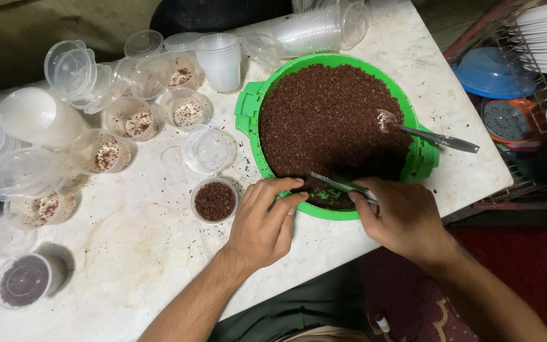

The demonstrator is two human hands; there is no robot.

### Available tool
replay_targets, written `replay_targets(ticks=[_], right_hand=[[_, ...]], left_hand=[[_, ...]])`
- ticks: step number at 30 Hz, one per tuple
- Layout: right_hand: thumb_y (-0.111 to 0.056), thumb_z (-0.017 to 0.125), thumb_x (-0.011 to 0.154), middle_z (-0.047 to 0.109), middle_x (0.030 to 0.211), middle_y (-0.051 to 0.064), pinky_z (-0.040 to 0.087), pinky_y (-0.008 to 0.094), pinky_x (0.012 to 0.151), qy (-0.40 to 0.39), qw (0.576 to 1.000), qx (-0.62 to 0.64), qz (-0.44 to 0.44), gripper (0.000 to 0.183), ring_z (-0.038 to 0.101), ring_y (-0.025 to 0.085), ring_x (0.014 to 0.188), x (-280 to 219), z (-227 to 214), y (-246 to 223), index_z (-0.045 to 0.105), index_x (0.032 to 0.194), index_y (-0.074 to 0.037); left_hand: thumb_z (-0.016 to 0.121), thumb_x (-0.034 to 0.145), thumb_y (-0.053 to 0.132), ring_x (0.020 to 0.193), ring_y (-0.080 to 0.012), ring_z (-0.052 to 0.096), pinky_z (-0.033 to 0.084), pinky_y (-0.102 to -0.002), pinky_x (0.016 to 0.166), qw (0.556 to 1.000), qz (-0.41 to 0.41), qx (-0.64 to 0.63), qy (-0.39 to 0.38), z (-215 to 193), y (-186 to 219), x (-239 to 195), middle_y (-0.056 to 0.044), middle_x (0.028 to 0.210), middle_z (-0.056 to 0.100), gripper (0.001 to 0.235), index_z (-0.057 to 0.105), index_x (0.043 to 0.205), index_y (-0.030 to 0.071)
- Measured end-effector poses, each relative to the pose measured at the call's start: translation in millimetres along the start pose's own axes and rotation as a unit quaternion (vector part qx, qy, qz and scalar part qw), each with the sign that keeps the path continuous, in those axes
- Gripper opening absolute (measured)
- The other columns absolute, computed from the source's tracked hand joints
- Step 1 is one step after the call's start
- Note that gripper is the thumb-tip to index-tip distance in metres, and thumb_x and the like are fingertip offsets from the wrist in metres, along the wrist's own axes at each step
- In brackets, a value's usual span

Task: The person uses tongs to transfer a brown granular food substance from a large green bowl into small clear plastic cups. After filling a cup, the person places a lid on it and sets it aside before repeating the process with another cup.

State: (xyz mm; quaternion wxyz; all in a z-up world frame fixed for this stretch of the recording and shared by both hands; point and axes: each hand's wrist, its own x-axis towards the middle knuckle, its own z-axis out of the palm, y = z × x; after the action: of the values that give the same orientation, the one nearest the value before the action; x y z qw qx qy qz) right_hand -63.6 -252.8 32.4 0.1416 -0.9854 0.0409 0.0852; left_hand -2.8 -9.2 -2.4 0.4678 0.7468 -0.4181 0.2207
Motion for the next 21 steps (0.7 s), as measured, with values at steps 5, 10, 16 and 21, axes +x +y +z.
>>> replay_targets(ticks=[5, 10, 16, 21], right_hand=[[-0.039, 0.056, 0.101, 0.074, 0.063, 0.007, 0.064, 0.048, 0.071, -0.05, 0.998, 0.017, 0.045, 0.037, 0.08, 0.031, 0.069, 8.0, -4.3, -1.9, 0.074, 0.119, -0.012], [-0.039, 0.061, 0.097, 0.079, 0.073, 0.009, 0.062, 0.046, 0.079, -0.044, 0.995, 0.042, 0.081, 0.036, 0.08, 0.033, 0.08, 14.1, -7.2, 1.2, 0.077, 0.118, -0.014], [-0.036, 0.066, 0.088, 0.083, 0.097, 0.014, 0.058, 0.053, 0.087, -0.049, 0.987, 0.113, 0.099, 0.034, 0.074, 0.042, 0.106, 23.3, -17.7, 8.7, 0.08, 0.113, -0.018], [-0.019, 0.066, 0.091, 0.081, 0.081, 0.019, 0.055, 0.047, 0.076, -0.064, 0.966, 0.215, 0.127, 0.025, 0.075, 0.032, 0.075, 28.5, -30.8, 14.9, 0.082, 0.107, -0.01]], left_hand=[[0.047, 0.1, 0.002, 0.093, -0.0334, 0.066, 0.052, -0.043, 0.077, 1.0, 0.003, 0.001, 0.005, 1.3, -0.9, -1.7, -0.011, 0.113, 0.065, 0.024, 0.068, 0.11, 0.009], [0.046, 0.101, 0.003, 0.092, -0.0334, 0.065, 0.052, -0.042, 0.078, 1.0, 0.004, 0.0, 0.0, 1.2, -0.8, -2.4, -0.011, 0.113, 0.064, 0.025, 0.068, 0.11, 0.01], [0.046, 0.101, 0.002, 0.095, -0.0348, 0.066, 0.053, -0.043, 0.079, 1.0, -0.008, -0.007, 0.0, 0.6, 0.5, -1.7, -0.012, 0.112, 0.064, 0.024, 0.068, 0.109, 0.009], [0.045, 0.101, 0.003, 0.097, -0.034, 0.067, 0.053, -0.043, 0.081, 1.0, -0.016, -0.016, -0.004, 1.2, -1.8, -3.8, -0.011, 0.113, 0.064, 0.025, 0.068, 0.11, 0.01]])
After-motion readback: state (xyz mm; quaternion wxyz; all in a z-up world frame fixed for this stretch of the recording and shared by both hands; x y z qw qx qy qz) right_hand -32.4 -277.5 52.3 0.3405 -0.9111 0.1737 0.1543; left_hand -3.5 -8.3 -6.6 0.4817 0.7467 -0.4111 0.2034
